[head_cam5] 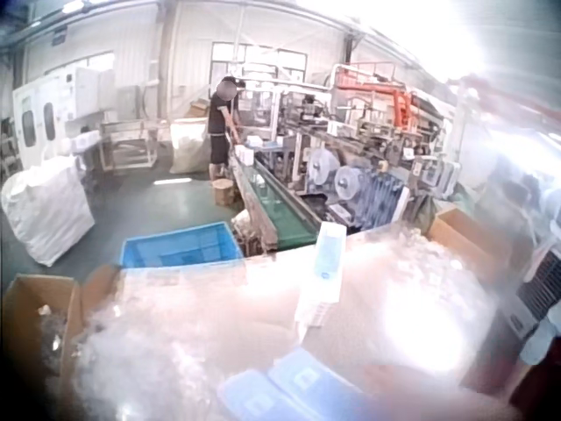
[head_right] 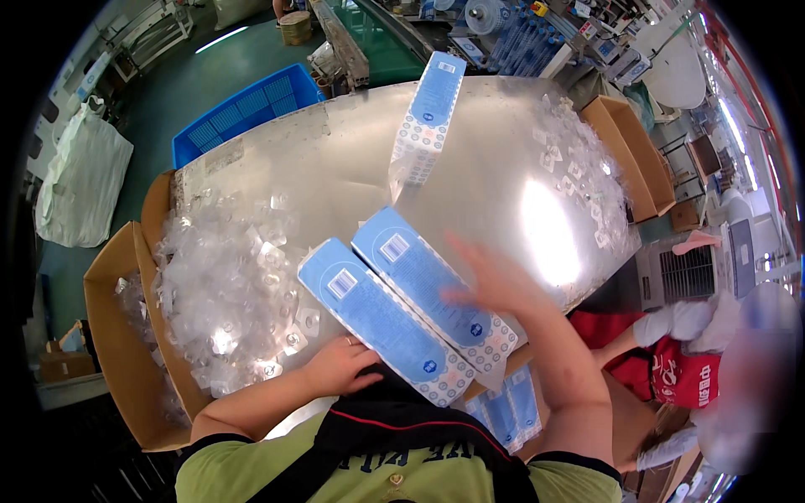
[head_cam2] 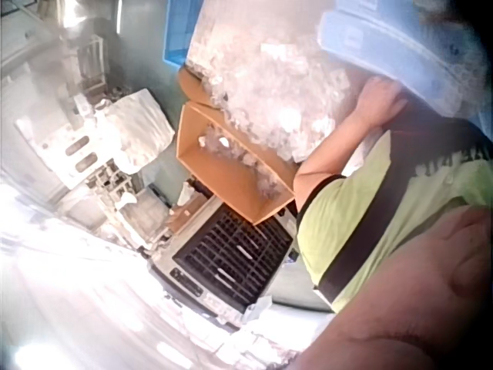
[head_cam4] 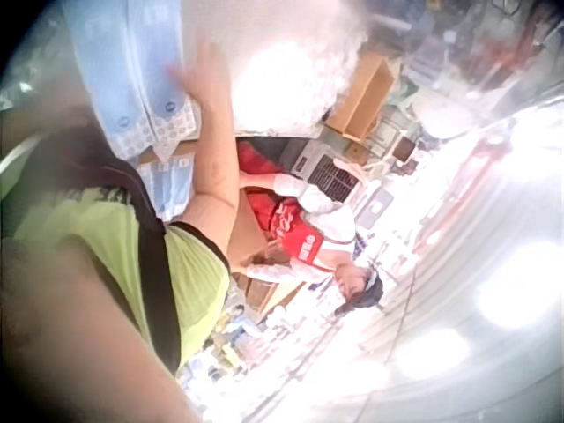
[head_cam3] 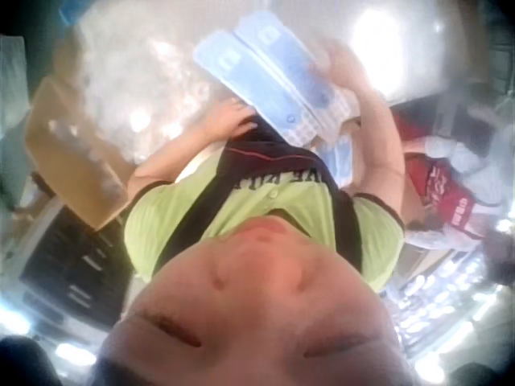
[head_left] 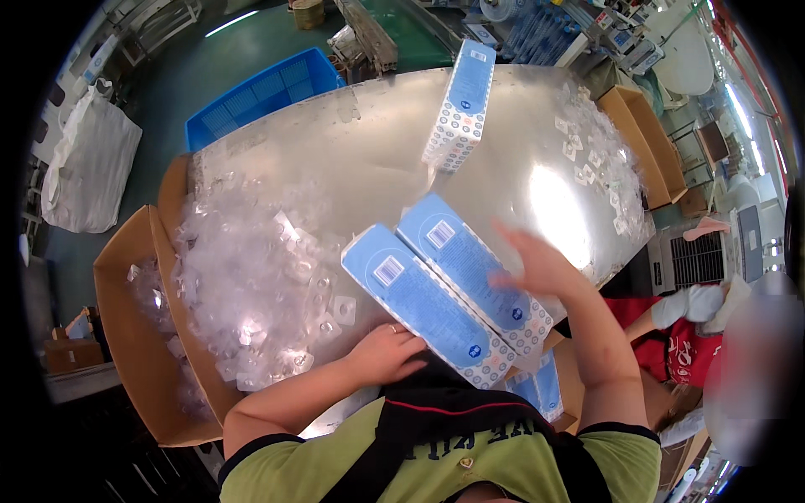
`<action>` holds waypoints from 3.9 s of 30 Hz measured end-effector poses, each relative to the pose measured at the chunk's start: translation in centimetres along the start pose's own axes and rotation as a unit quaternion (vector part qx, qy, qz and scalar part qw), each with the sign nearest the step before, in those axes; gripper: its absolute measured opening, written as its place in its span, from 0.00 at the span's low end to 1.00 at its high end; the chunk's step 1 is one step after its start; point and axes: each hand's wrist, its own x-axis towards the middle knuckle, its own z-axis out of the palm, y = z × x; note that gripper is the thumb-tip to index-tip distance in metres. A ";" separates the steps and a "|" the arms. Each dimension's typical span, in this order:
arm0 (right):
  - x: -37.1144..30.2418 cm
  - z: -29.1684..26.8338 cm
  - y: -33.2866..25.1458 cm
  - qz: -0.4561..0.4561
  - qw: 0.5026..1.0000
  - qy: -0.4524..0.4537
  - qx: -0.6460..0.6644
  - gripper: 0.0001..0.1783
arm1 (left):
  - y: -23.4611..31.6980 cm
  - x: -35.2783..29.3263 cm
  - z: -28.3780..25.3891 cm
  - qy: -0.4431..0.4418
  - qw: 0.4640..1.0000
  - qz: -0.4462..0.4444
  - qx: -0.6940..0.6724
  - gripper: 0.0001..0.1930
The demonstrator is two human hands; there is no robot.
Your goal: The person repeatedly places bubble wrap and stacks of blue product boxes into cardboard shipping boxes on a metal table, then closes the flaps and moves the boxes to a nearby roller conveyor. A coworker assists by handing over boxes and bubble wrap.
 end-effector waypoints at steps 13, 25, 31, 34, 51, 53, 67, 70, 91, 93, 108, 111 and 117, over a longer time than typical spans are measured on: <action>11.5 0.4 5.4 -0.170 0.963 0.193 -0.084 0.10 | 1.8 9.2 0.2 -0.142 0.951 0.132 0.241 0.51; -9.1 7.1 14.6 0.125 0.776 0.422 0.451 0.20 | -3.8 9.0 -7.0 0.154 0.984 -0.025 -0.088 0.40; -1.2 15.4 12.4 -0.048 0.315 0.308 0.897 0.28 | -15.3 13.0 0.5 0.275 0.813 -0.220 -0.463 0.27; -7.5 11.4 10.9 -0.091 0.334 0.262 0.901 0.30 | -8.1 14.9 0.3 0.190 0.708 -0.150 -0.663 0.23; -46.6 29.0 7.9 0.342 0.469 0.649 0.492 0.26 | 6.6 14.3 27.4 -0.112 0.868 -0.181 -0.449 0.22; -47.5 30.5 9.7 0.520 0.509 0.530 0.435 0.28 | 6.1 15.3 25.5 -0.123 0.895 -0.093 -0.418 0.23; -43.0 37.2 8.0 0.417 0.871 0.259 0.000 0.62 | 11.7 14.3 28.6 -0.355 0.855 0.253 0.283 0.59; -43.2 38.2 8.6 0.385 0.876 0.289 0.019 0.58 | 10.4 16.2 28.7 -0.401 0.840 0.248 0.269 0.54; -50.8 37.5 3.3 0.539 0.750 0.140 0.357 0.50 | 22.2 8.0 30.4 -0.472 0.776 0.410 0.084 0.53; -49.7 37.6 5.3 0.524 0.707 0.095 0.465 0.47 | 26.6 8.8 30.6 -0.721 0.646 0.199 0.151 0.59; -48.5 43.7 2.6 0.566 0.754 0.332 0.031 0.32 | 12.3 9.5 40.7 -0.123 0.981 0.048 -0.144 0.45; -49.9 44.5 2.3 0.539 0.746 0.387 0.060 0.31 | 13.5 10.5 40.3 -0.307 0.917 -0.150 -0.204 0.34; -55.8 47.7 4.3 0.597 0.698 0.394 0.009 0.28 | 19.6 1.8 45.7 -0.207 0.934 -0.137 -0.256 0.33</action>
